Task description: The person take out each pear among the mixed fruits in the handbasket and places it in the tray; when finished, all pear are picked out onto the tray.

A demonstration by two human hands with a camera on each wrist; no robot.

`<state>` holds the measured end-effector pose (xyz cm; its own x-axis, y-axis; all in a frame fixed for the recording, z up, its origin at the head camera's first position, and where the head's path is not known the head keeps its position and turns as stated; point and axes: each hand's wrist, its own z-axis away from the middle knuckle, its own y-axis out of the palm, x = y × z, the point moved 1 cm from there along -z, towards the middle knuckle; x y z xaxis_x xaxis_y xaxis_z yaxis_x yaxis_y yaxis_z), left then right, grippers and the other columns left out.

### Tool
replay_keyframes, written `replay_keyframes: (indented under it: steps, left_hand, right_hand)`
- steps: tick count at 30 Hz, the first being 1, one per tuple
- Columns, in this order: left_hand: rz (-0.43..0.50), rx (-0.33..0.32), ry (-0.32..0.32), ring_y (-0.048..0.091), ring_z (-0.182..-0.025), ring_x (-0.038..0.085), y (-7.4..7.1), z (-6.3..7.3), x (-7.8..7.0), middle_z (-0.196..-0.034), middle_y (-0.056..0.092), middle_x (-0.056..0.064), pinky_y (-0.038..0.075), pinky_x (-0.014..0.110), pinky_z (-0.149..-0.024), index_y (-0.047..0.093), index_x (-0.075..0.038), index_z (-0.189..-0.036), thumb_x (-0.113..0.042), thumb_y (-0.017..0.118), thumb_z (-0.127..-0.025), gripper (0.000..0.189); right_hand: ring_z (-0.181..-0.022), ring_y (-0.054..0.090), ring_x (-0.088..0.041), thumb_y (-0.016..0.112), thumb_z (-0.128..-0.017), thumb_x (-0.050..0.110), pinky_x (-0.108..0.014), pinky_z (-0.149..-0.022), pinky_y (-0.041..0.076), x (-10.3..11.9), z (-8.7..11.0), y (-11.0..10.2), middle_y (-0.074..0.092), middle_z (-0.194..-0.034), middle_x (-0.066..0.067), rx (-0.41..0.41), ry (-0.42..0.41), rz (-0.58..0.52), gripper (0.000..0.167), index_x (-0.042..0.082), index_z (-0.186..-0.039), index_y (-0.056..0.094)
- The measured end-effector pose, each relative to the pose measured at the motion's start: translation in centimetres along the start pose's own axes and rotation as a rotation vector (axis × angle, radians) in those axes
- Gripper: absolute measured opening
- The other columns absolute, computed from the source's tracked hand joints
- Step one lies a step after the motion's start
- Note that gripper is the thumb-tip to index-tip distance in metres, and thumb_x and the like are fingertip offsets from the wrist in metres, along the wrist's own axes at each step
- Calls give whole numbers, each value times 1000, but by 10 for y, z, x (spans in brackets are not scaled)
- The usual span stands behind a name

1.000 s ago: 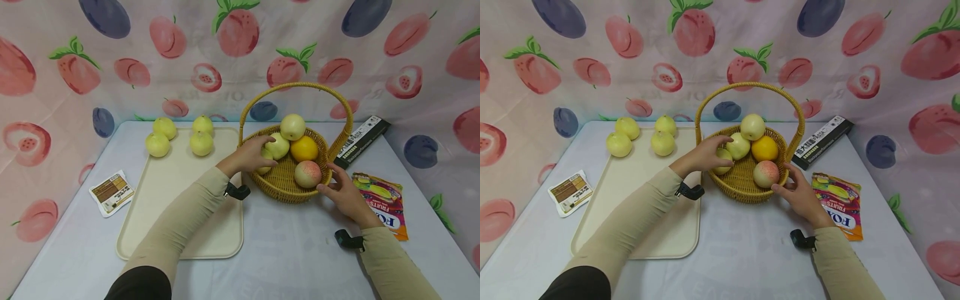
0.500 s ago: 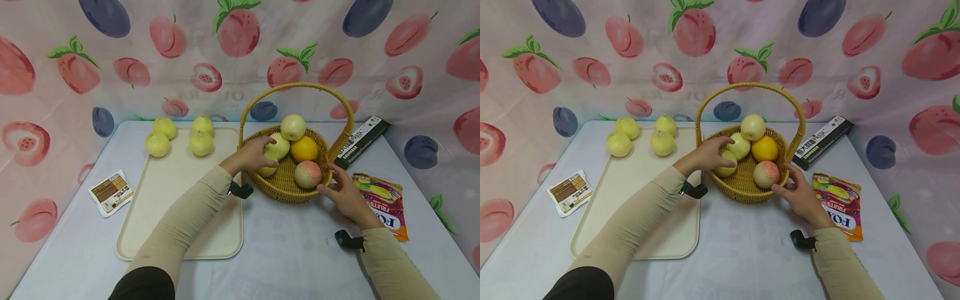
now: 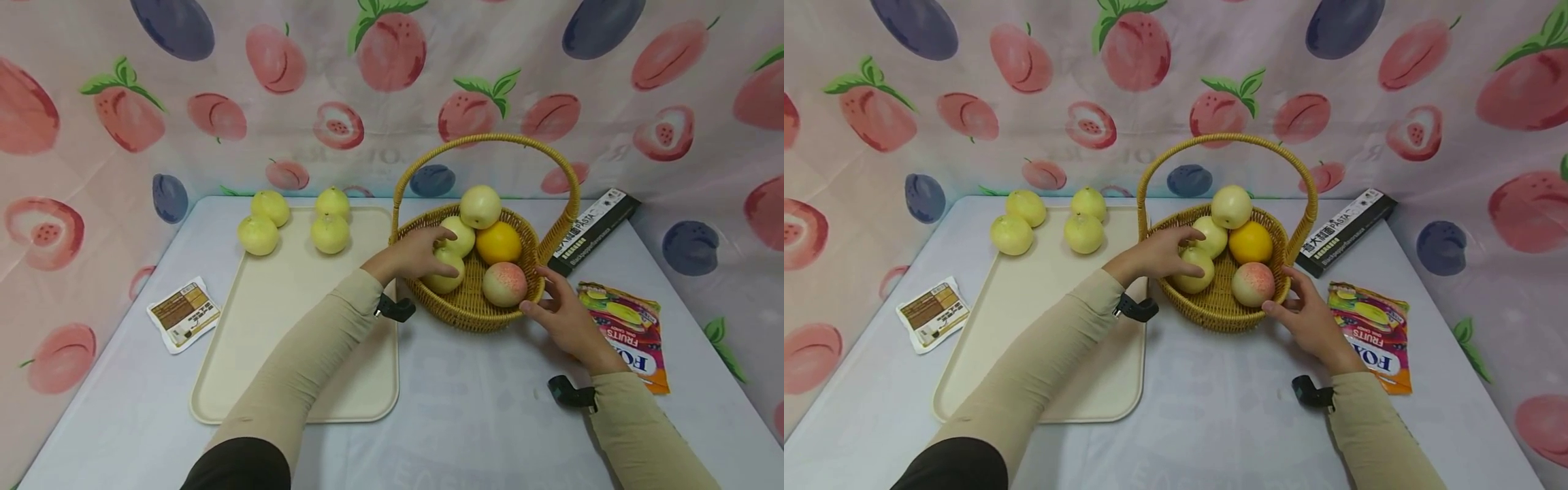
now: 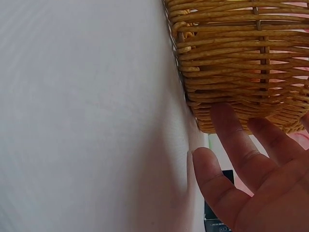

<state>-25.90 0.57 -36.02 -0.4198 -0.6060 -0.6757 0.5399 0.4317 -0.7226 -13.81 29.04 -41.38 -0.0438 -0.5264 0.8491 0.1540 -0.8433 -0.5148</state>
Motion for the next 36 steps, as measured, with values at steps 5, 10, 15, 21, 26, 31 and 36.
replay_keyframes:
  steps: [5, 10, 15, 21, 26, 31, 36]
  left_hand:
    - [-15, 35, -26, 46, -131, 22, -1, -2, 0, -144, 50, 8, 42, 35, -103, 48, -15, -147, -39, 77, -89, 69]
    - [-31, 64, -52, 46, -130, 20, 0, -4, 0, -145, 50, 6, 42, 32, -102, 49, -18, -147, -40, 78, -88, 69]
    - [-65, 83, -39, 48, -126, 20, 1, -6, 0, -143, 52, 7, 43, 31, -99, 51, -16, -146, -38, 78, -88, 68]
    - [-66, 111, -53, 47, -127, 20, -1, -7, -2, -144, 51, 6, 42, 33, -100, 50, -17, -147, -36, 79, -87, 70]
    - [-73, 142, -67, 46, -128, 20, -1, -8, -2, -147, 49, 6, 42, 34, -101, 48, -18, -148, -36, 80, -87, 71]
    - [-85, 171, -90, 47, -127, 19, -2, -10, -3, -147, 48, 5, 42, 34, -99, 47, -20, -149, -37, 80, -86, 72]
    - [-90, 202, -120, 47, -127, 19, -1, -12, -5, -149, 45, 4, 44, 34, -96, 45, -23, -150, -39, 79, -87, 73]
  right_hand:
    - [-126, 46, -48, 60, -102, 34, -58, -98, 43, 0, 1, 0, 16, -160, -30, -1, -5, 1, 82, 13, -162, 7]
    - [-126, 46, -49, 60, -102, 35, -58, -98, 43, 1, 2, 0, 16, -160, -31, 0, -1, 2, 83, 12, -162, 7]
    - [-127, 45, -48, 60, -102, 36, -58, -98, 42, 0, 2, 0, 16, -160, -30, 1, 7, -7, 83, 14, -162, 7]
    - [-127, 46, -47, 60, -102, 35, -56, -97, 43, -1, 1, 0, 16, -160, -29, 0, -1, -5, 82, 14, -162, 8]
    - [-125, 48, -46, 61, -102, 34, -49, -94, 46, -1, 0, 0, 18, -160, -30, -4, -13, 7, 82, 13, -162, 9]
    - [-123, 49, -45, 61, -101, 34, -37, -87, 47, -1, 0, 0, 19, -159, -30, -7, -16, 17, 82, 14, -162, 9]
    - [-123, 49, -45, 61, -101, 34, -34, -86, 47, -2, 0, 0, 19, -159, -30, -5, -11, 14, 82, 14, -162, 9]
